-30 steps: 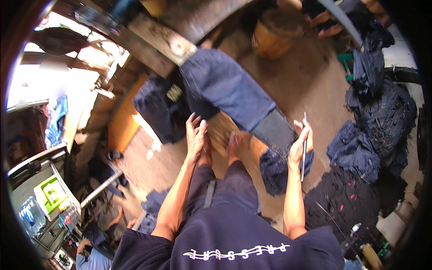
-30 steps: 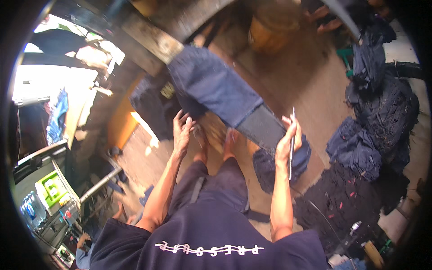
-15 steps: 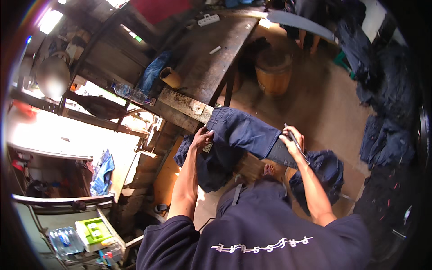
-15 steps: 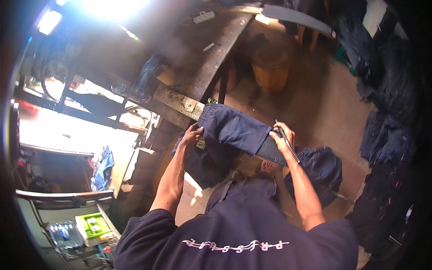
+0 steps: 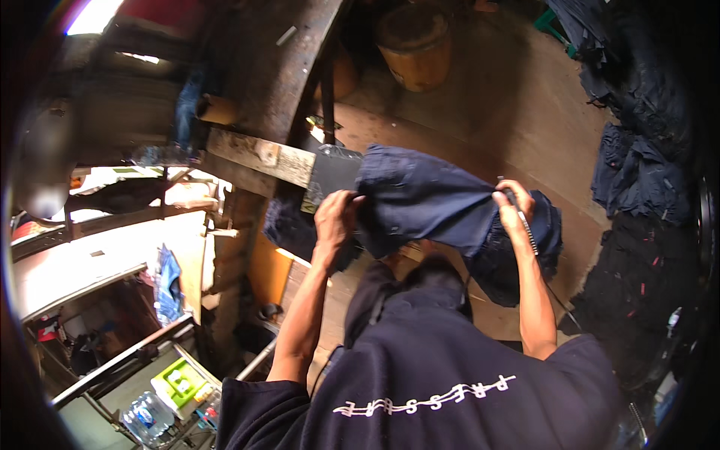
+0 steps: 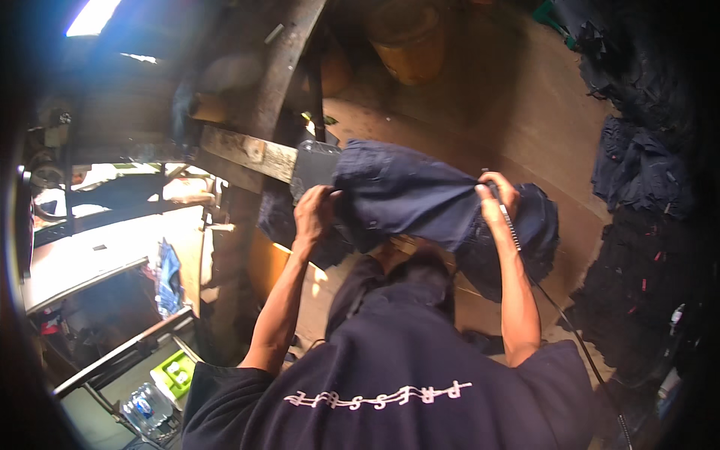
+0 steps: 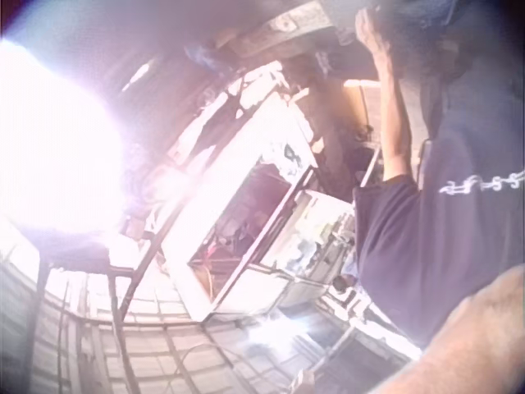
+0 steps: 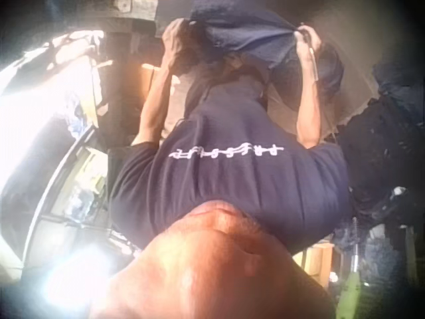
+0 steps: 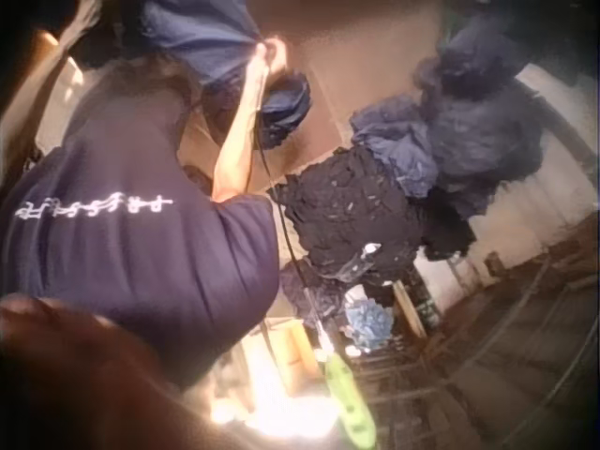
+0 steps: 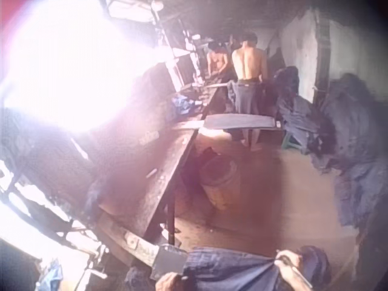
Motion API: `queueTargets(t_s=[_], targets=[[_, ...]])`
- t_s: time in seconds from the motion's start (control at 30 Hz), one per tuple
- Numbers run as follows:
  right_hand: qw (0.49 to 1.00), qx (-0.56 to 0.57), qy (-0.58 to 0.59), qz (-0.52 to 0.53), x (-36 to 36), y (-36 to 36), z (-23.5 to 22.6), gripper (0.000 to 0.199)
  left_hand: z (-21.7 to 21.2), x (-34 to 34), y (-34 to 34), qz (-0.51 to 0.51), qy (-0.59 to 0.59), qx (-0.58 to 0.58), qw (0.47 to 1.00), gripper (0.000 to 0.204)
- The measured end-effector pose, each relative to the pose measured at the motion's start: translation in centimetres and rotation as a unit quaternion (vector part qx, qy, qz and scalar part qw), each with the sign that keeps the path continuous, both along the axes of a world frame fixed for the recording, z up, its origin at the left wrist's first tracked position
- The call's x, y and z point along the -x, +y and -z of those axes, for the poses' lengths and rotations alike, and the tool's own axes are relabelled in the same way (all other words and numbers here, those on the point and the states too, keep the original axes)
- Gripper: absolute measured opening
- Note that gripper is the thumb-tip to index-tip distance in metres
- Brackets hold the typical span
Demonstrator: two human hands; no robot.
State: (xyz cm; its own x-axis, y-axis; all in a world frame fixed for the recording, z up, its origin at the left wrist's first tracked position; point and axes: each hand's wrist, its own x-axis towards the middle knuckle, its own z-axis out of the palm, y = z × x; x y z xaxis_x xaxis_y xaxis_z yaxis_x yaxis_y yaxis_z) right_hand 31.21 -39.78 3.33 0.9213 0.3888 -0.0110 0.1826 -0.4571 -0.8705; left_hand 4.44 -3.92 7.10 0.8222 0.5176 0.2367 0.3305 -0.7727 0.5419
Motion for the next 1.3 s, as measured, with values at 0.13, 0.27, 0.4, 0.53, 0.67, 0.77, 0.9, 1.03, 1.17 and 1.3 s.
queueTargets(t_s=[0.13,0.27,0.4,0.53,0.67,0.77,0.9,1.03,1.17,1.3], targets=[[0.973,0.113,-0.078,0.187,-8.1,-5.7,0.7,0.021,3.2,-8.8,-12.6,0.029,-0.011,0.061,0.998,0.018],[0.954,0.025,-0.231,0.189,-10.1,-2.2,-1.1,0.034,5.0,-12.1,-15.0,-0.046,-0.049,0.084,0.994,0.022],[0.979,-0.072,-0.190,0.015,-1.6,6.9,-4.3,0.028,5.0,-7.8,-3.9,-0.154,-0.036,-0.016,0.987,0.022],[0.969,-0.105,-0.138,-0.176,11.2,14.6,-4.3,0.034,2.8,-3.2,9.2,-0.196,0.076,-0.018,0.977,0.026],[0.972,-0.040,-0.133,-0.191,18.1,18.8,-1.7,0.039,3.1,-1.4,10.3,-0.143,-0.117,-0.044,0.982,0.070],[0.974,-0.026,-0.181,-0.132,19.0,19.6,-0.7,0.045,5.0,-0.1,8.2,0.087,0.124,-0.020,0.988,0.065],[0.983,0.000,-0.175,-0.064,19.3,20.2,-0.9,0.052,6.5,0.0,8.6,0.134,0.000,-0.107,0.985,0.071],[0.978,0.025,-0.203,-0.033,21.0,20.5,-1.7,0.056,5.3,1.0,11.3,0.226,0.037,-0.066,0.971,0.073],[0.989,0.036,-0.146,-0.009,21.9,20.4,-2.0,0.059,3.8,6.6,17.1,0.052,-0.065,0.054,0.995,0.073],[0.987,0.041,-0.149,0.033,22.0,21.1,-1.6,0.056,3.9,6.9,26.9,-0.182,-0.017,0.002,0.983,0.083]])
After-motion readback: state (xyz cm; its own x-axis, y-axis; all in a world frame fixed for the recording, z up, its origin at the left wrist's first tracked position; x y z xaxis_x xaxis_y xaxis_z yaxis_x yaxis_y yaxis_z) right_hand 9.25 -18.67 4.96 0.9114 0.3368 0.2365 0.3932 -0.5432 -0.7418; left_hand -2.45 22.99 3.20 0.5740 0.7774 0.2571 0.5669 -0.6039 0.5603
